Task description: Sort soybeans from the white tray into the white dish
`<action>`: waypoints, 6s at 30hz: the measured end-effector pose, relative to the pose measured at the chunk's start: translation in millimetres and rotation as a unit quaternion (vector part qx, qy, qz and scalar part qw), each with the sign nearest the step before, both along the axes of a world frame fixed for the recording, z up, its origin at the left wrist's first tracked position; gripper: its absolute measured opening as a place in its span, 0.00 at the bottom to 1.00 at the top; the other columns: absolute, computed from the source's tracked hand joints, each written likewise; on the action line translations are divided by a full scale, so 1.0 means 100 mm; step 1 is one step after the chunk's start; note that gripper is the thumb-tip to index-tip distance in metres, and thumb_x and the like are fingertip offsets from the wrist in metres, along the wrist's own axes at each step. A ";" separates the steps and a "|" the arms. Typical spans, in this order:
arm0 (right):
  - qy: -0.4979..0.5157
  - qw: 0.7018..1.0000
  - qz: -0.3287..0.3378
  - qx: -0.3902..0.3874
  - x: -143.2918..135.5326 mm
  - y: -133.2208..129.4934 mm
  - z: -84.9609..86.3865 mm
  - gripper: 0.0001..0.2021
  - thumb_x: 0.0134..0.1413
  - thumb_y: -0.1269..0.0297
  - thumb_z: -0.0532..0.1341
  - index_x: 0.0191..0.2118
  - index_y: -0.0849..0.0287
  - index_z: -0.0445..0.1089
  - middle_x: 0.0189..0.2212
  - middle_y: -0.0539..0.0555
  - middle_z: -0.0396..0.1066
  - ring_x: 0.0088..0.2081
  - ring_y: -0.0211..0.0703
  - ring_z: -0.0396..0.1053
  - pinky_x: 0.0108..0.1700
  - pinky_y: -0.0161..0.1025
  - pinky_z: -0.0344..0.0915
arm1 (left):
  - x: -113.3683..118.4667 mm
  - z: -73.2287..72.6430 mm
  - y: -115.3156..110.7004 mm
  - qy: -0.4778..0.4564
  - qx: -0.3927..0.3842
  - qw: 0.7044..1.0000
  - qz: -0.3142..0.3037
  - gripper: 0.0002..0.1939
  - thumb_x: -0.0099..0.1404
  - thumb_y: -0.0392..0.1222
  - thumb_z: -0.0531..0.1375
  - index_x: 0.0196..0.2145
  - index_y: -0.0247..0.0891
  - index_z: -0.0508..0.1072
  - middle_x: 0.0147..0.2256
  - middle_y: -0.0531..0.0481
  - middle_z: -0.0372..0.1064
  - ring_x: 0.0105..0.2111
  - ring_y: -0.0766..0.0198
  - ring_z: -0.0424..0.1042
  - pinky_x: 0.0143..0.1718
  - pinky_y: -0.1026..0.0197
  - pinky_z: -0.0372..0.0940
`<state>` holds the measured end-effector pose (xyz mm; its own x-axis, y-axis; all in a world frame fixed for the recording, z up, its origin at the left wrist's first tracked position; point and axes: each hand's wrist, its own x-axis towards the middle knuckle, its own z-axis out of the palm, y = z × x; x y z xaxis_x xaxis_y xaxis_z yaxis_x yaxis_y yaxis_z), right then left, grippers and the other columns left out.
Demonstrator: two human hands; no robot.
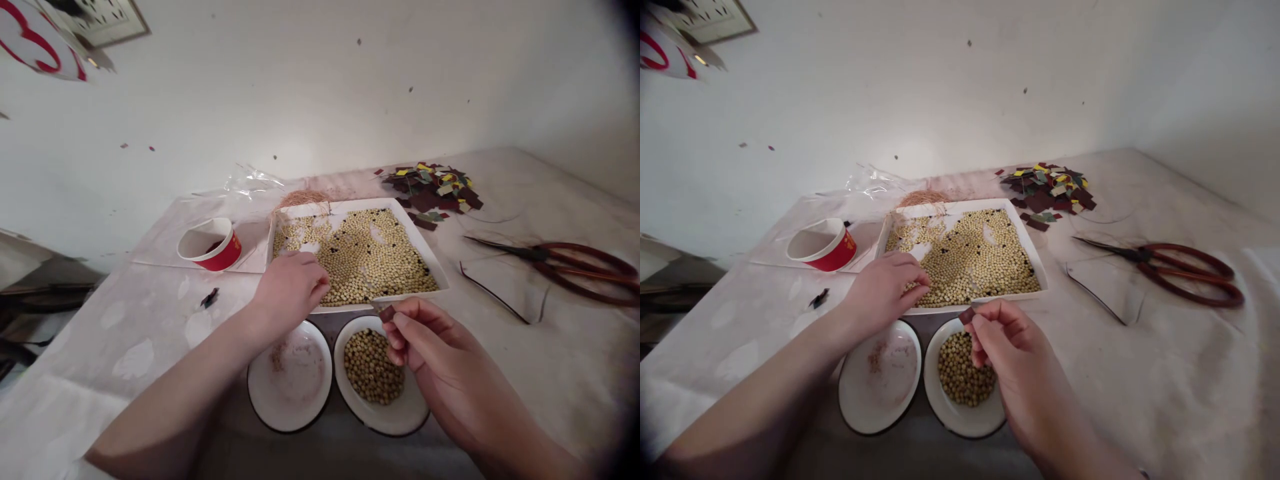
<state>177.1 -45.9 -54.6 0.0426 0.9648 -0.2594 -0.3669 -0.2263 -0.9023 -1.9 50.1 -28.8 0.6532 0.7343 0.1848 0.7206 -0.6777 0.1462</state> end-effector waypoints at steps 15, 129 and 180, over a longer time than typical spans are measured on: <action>-0.038 0.999 0.037 -0.008 -0.01 -0.02 -0.10 0.08 0.53 0.59 0.59 0.28 0.56 0.66 0.23 0.48 0.61 0.25 0.36 0.58 0.28 0.35 0.55 | -0.03 -0.17 0.11 0.090 -0.028 0.996 0.007 0.07 0.56 0.34 0.55 0.24 0.37 0.72 0.27 0.50 0.68 0.30 0.62 0.66 0.32 0.61 0.61; -0.057 0.996 0.072 -0.011 -0.03 -0.04 -0.08 0.09 0.53 0.59 0.58 0.26 0.57 0.64 0.21 0.46 0.61 0.22 0.34 0.57 0.26 0.35 0.52 | 0.22 0.14 -0.51 -0.125 0.052 0.986 -0.099 0.07 0.63 0.36 0.53 0.29 0.36 0.69 0.30 0.50 0.66 0.33 0.64 0.63 0.37 0.57 0.60; 0.014 1.000 -0.020 -0.010 0.01 0.02 -0.05 0.07 0.50 0.61 0.62 0.27 0.57 0.66 0.23 0.47 0.62 0.25 0.34 0.56 0.26 0.34 0.54 | -0.01 -0.02 0.00 0.069 -0.006 0.998 -0.010 0.04 0.61 0.36 0.55 0.29 0.37 0.69 0.30 0.50 0.66 0.34 0.62 0.64 0.35 0.60 0.59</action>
<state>177.7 -44.1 -59.8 0.0741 0.9572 -0.2798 -0.4004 -0.2284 -0.8874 -2.4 50.3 -30.9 0.6869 0.7221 0.0828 0.7202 -0.6915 0.0557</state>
